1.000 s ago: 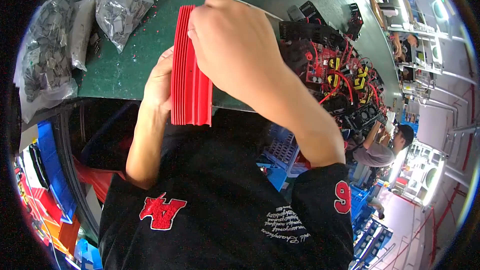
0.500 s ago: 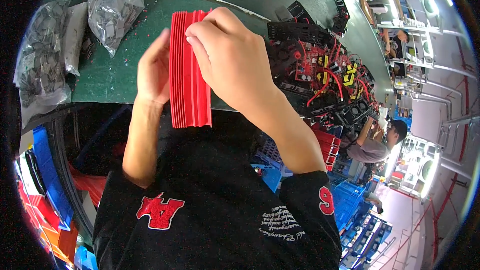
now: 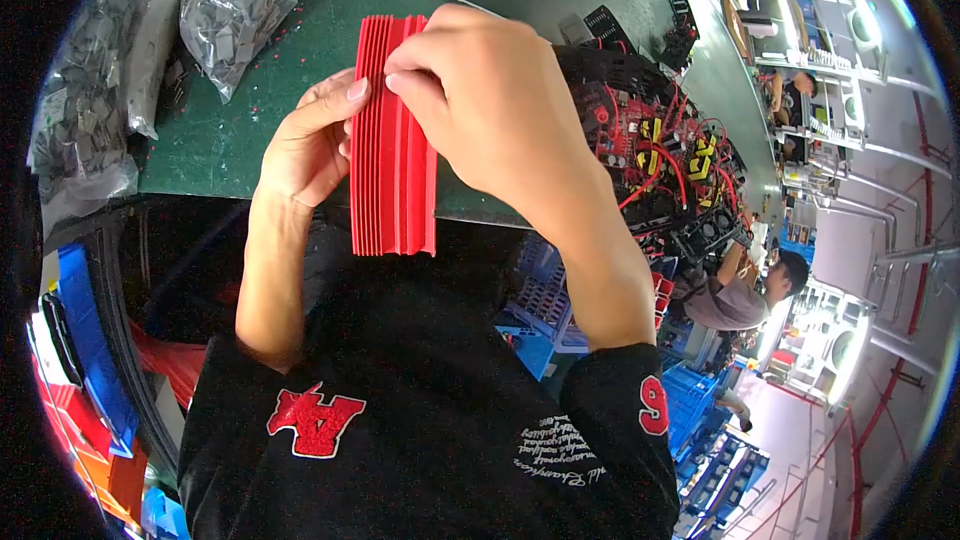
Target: The worker is assembling electronic circuit board components by attaching them to red plastic housings and organizing them into bins.
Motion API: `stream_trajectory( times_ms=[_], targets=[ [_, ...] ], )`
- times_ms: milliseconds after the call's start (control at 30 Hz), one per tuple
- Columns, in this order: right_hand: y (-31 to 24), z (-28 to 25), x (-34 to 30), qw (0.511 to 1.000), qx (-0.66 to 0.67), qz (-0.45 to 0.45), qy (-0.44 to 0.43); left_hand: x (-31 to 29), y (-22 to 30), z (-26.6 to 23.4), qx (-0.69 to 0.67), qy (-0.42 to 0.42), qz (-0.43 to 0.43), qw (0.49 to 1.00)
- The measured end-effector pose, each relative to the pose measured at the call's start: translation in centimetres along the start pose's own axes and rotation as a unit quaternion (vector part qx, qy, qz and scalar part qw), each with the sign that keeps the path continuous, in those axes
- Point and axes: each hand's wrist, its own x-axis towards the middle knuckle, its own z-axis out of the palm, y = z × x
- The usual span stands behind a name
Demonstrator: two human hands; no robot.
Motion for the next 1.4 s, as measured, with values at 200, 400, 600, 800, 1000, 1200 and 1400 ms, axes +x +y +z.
stream_trajectory(
  times_ms=[200, 400, 600, 800, 1000, 1200, 1400],
  targets=[
    [-0.6, 0.1, 0.3, 0.99, 0.031, 0.022, 0.136, -3.0, 0.2, 2.5, 0.045, 0.009, 0.023, 0.999],
    [-1.6, 0.1, -4.5, 0.971, 0.171, 0.082, 0.147, -4.8, 0.6, 2.4, 0.151, 0.019, -0.048, 0.987],
    [-1.2, 2.3, -6.4, 0.956, 0.212, 0.116, 0.164, -4.6, 0.7, 1.6, 0.089, -0.006, -0.063, 0.994],
    [-2.5, 1.4, -7.3, 0.947, 0.197, 0.097, 0.234, -5.9, 0.4, 3.5, 0.344, 0.217, 0.152, 0.901],
    [-7.1, 0.5, -5.9, 0.984, 0.137, -0.017, 0.115, -11.3, 0.9, 7.9, 0.279, 0.125, 0.257, 0.917],
    [-7.6, 2.5, -5.8, 0.979, 0.14, -0.074, 0.127, -13.1, 2.1, 4.2, 0.226, 0.095, 0.149, 0.958],
    [-8.6, 1.6, -6.0, 0.977, -0.148, 0.096, 0.122, -11.6, 4.4, 1.2, 0.437, 0.267, 0.197, 0.836]
  ],
)
